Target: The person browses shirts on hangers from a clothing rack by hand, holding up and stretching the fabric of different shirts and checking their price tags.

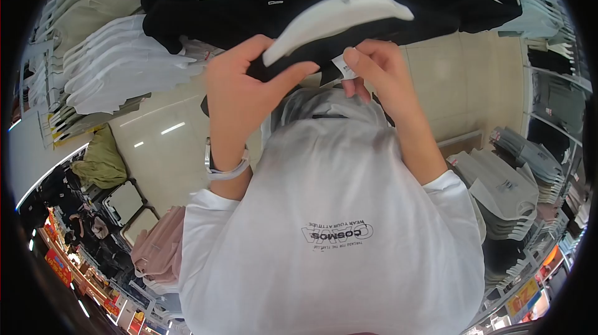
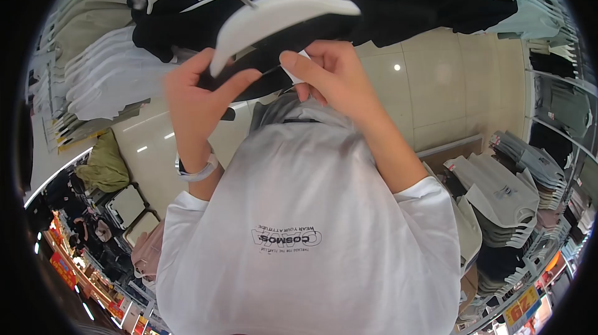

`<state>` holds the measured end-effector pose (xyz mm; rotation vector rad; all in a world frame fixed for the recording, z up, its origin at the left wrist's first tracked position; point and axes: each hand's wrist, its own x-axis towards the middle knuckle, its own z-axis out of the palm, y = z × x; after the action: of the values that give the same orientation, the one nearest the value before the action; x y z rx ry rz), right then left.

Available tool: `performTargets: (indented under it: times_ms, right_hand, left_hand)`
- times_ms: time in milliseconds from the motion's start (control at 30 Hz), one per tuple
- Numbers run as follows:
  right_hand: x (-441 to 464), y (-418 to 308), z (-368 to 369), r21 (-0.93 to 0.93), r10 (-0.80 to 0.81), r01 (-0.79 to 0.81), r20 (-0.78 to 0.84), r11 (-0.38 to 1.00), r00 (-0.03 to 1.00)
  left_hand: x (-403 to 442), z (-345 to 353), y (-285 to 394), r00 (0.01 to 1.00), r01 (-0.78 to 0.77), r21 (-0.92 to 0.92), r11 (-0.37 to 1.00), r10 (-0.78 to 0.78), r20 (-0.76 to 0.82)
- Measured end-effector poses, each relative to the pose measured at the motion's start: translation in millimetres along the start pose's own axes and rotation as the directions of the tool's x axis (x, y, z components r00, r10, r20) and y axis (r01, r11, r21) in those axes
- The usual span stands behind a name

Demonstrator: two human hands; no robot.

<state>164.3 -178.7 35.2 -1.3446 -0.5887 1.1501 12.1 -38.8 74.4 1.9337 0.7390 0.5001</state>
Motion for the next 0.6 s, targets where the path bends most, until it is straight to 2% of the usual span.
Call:
performTargets:
  times_ms: [33, 67, 100, 167, 200, 267, 300, 367, 500, 567, 600]
  right_hand:
    - [1.6, 0.9, 1.5, 0.049, 0.051, -0.049, -0.045, 0.998, 0.998]
    - [1.0, 1.8, 0.8, 0.100, 0.102, -0.093, -0.088, 0.991, 0.991]
    - [2.2, 3.4, 3.4, 0.099, 0.102, -0.093, -0.087, 0.991, 0.991]
    - [4.6, 7.1, 9.6, 0.174, 0.087, -0.057, -0.167, 0.983, 0.982]
    - [4.9, 8.0, 12.6, 0.174, 0.086, -0.056, -0.166, 0.983, 0.982]
    - [2.0, 9.5, 17.6, 0.099, 0.009, 0.011, -0.202, 0.995, 0.979]
    - [-2.0, 10.8, 18.3, 0.099, 0.008, 0.012, -0.202, 0.995, 0.979]
    - [-6.4, 14.9, 22.1, 0.117, 0.016, 0.011, -0.227, 0.993, 0.974]
    - [-6.0, 20.8, 18.2, 0.125, 0.007, 0.027, -0.263, 0.992, 0.965]
    - [-2.9, 17.4, 11.5, 0.196, 0.096, -0.060, -0.185, 0.979, 0.978]
    - [-1.2, 6.7, 16.4, 0.242, 0.175, -0.120, -0.218, 0.963, 0.960]
  left_hand:
    - [-0.4, 1.0, 1.0, 0.998, -0.016, 0.044, 0.999, 0.013, 0.060]
    - [-1.3, 5.8, 0.7, 0.998, -0.016, 0.072, 0.997, 0.012, 0.054]
    - [-1.2, 6.5, -2.4, 0.999, -0.016, 0.072, 0.997, 0.012, 0.052]
    - [0.6, 6.8, -7.4, 0.995, 0.075, 0.159, 0.984, -0.086, 0.059]
    - [2.7, 6.7, -8.0, 0.995, 0.075, 0.159, 0.984, -0.085, 0.057]
    - [6.7, 8.5, -8.4, 0.983, 0.182, 0.038, 0.983, -0.182, -0.007]
    - [7.9, 10.4, -10.3, 0.983, 0.181, 0.039, 0.983, -0.181, -0.007]
    - [9.9, 10.4, -18.4, 0.997, 0.059, 0.099, 0.993, -0.053, -0.057]
    - [10.2, 7.1, -14.1, 0.996, 0.079, 0.082, 0.993, -0.076, -0.039]
    - [7.9, 4.0, -11.1, 0.998, 0.026, 0.095, 0.995, -0.032, 0.055]
    - [6.0, 4.0, -10.8, 0.998, 0.027, 0.094, 0.995, -0.033, 0.057]
